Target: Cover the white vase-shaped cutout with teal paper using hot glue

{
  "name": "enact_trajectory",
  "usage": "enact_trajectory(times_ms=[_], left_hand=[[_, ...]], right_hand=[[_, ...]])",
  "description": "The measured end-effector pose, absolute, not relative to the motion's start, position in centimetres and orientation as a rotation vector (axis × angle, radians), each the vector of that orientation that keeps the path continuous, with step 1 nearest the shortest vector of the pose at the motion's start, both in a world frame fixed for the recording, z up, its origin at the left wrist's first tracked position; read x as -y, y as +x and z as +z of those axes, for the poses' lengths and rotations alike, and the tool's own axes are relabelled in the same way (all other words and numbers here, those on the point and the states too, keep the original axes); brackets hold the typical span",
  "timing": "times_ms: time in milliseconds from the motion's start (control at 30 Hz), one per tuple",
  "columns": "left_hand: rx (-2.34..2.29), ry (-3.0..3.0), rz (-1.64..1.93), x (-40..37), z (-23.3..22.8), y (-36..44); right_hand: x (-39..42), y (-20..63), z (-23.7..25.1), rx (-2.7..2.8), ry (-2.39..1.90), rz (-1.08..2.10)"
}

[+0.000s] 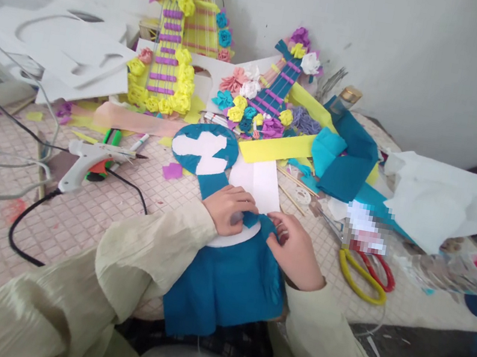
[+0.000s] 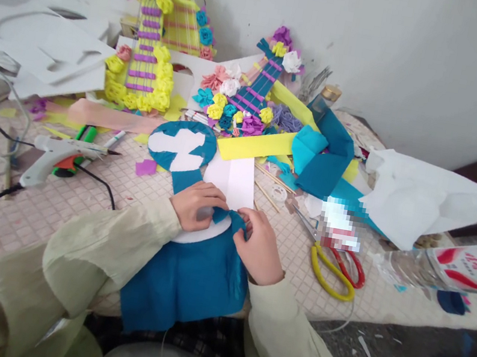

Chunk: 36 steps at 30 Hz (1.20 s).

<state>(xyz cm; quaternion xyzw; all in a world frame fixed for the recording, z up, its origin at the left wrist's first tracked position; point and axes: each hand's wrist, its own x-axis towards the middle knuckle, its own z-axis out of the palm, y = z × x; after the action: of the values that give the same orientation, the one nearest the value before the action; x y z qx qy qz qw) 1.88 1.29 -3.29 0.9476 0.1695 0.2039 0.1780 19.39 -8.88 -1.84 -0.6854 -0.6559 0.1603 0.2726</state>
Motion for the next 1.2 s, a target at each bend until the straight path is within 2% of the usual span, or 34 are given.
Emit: enact_trajectory(times_ms=[200,500,833,1200], left_hand=[[-0.51,2.639,0.608,-1.3,-3.1,1.8],[-0.581,2.598,0.596,-1.5,-3.2,2.0],[-0.76,2.564,0.636,-2.0,-4.0,2.8],[-0.726,2.503,0.681,-2.1,-4.0,2.6]], right_hand=[[7.2,19.2,-1.6,1.802,-1.69,0.57],[6.2,20.0,-2.4,1.585,-1.78,0.739],[5.3,20.3,-2.0,1.649,-1.762,0.773],[6.6,20.4,-1.8,1.645,-1.788,0.921]])
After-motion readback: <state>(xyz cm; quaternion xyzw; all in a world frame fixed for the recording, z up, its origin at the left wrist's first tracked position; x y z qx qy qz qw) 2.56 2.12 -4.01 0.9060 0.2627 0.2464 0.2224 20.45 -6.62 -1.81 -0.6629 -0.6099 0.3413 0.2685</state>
